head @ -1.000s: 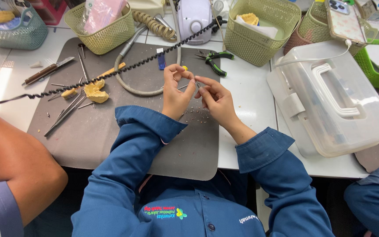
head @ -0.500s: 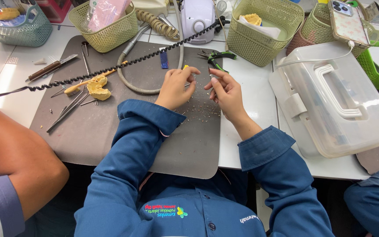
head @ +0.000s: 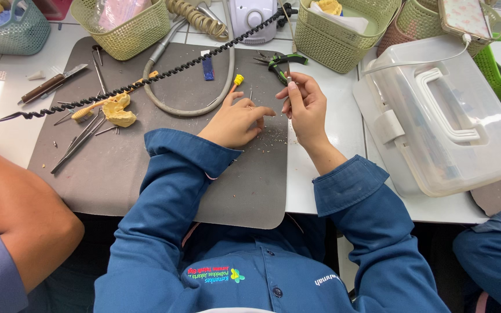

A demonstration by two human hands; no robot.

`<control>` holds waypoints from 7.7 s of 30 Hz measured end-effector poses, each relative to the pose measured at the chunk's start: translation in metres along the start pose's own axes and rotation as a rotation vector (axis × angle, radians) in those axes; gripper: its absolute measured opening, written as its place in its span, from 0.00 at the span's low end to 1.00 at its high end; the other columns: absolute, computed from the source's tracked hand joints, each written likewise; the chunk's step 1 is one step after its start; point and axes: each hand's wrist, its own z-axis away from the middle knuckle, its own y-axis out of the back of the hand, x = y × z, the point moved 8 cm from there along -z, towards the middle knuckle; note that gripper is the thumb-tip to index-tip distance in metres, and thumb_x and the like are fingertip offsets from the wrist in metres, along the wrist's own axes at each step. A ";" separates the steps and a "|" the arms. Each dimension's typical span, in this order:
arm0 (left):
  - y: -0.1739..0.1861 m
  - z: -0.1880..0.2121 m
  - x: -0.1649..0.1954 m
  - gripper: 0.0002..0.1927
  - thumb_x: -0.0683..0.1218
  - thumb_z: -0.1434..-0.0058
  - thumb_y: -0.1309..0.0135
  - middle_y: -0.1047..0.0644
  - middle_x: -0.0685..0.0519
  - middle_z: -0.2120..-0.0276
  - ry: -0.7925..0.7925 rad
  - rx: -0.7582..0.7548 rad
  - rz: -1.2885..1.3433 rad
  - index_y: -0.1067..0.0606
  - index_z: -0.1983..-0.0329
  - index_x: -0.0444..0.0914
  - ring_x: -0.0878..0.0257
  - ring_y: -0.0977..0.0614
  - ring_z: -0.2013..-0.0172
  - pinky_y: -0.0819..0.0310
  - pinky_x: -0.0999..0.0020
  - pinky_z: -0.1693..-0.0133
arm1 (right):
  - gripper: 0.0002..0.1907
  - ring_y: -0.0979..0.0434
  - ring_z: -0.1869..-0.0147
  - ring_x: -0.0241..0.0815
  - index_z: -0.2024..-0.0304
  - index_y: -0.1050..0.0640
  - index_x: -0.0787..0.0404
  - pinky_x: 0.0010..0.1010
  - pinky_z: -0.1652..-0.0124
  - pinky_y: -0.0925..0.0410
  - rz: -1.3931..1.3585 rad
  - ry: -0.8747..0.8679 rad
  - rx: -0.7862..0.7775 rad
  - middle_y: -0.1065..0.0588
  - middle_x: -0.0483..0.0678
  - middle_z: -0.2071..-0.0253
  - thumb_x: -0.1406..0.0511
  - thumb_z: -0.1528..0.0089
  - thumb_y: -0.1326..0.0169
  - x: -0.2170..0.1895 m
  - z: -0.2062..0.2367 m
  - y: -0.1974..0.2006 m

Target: The person assembles small cylindrical components on a workbench, repeatedly picking up parts and inserting them into a metal tube. They use pliers and a rotary tool to adjust and shape the pieces, occasionally inspecting the assembly. A coworker nearby uses a rotary tool on a separate object.

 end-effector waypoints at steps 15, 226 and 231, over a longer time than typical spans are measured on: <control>-0.005 0.000 0.002 0.15 0.39 0.37 0.47 0.22 0.53 0.67 -0.090 0.181 -0.032 0.28 0.47 0.41 0.52 0.21 0.54 0.45 0.43 0.35 | 0.12 0.29 0.72 0.25 0.42 0.27 0.65 0.17 0.74 0.38 -0.034 0.004 -0.006 0.22 0.47 0.65 0.68 0.26 0.54 -0.002 0.004 0.000; 0.007 0.010 -0.039 0.23 0.33 0.34 0.42 0.20 0.49 0.59 0.183 0.812 1.054 0.42 0.46 0.39 0.66 0.21 0.50 0.32 0.65 0.40 | 0.16 0.25 0.64 0.25 0.38 0.24 0.54 0.18 0.66 0.30 0.293 0.147 -0.162 0.20 0.43 0.62 0.69 0.29 0.46 -0.032 0.034 -0.040; 0.008 0.010 -0.038 0.23 0.33 0.34 0.43 0.21 0.48 0.58 0.159 0.815 1.031 0.42 0.45 0.39 0.65 0.21 0.49 0.34 0.65 0.37 | 0.16 0.25 0.64 0.24 0.39 0.24 0.54 0.18 0.66 0.31 0.294 0.167 -0.157 0.20 0.43 0.62 0.69 0.29 0.46 -0.034 0.035 -0.040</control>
